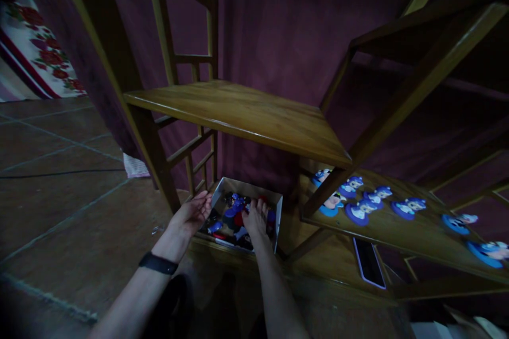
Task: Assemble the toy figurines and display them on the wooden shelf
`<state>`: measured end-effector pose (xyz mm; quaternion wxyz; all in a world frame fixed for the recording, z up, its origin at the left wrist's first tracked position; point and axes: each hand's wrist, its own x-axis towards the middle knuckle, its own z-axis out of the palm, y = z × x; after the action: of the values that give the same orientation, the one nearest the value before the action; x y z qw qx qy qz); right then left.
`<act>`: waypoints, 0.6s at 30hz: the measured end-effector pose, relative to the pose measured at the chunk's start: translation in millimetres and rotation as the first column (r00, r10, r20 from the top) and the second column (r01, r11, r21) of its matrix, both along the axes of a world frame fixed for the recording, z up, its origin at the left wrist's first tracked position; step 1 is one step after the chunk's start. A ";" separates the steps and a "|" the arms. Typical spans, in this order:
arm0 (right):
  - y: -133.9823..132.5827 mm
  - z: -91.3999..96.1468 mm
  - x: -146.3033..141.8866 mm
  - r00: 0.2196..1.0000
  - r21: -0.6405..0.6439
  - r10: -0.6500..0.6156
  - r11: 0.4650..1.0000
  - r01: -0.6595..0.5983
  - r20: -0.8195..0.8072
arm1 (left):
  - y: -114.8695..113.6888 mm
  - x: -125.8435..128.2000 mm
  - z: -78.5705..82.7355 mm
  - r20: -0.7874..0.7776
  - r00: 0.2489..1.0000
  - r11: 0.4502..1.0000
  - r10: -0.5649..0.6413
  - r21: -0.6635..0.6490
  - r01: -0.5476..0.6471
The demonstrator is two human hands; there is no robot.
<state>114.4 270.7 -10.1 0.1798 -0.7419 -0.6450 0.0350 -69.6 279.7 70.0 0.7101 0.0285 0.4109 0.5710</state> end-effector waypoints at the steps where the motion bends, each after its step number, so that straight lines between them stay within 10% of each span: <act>1: -0.1 3.3 -1.9 1.000 0.008 0.024 1.000 -0.024 -0.007 | -0.3 0.7 -0.4 0.005 1.000 1.000 -0.004 0.001 0.004; 18: 8.7 2.5 -22.0 0.980 -0.004 0.199 0.980 -0.199 0.018 | 0.7 1.6 0.0 0.024 0.997 0.998 -0.068 -0.012 0.068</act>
<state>92.4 279.4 -7.5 0.1688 -0.6741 -0.7176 0.0469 -68.0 280.4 70.0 0.7340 0.0314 0.4050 0.5443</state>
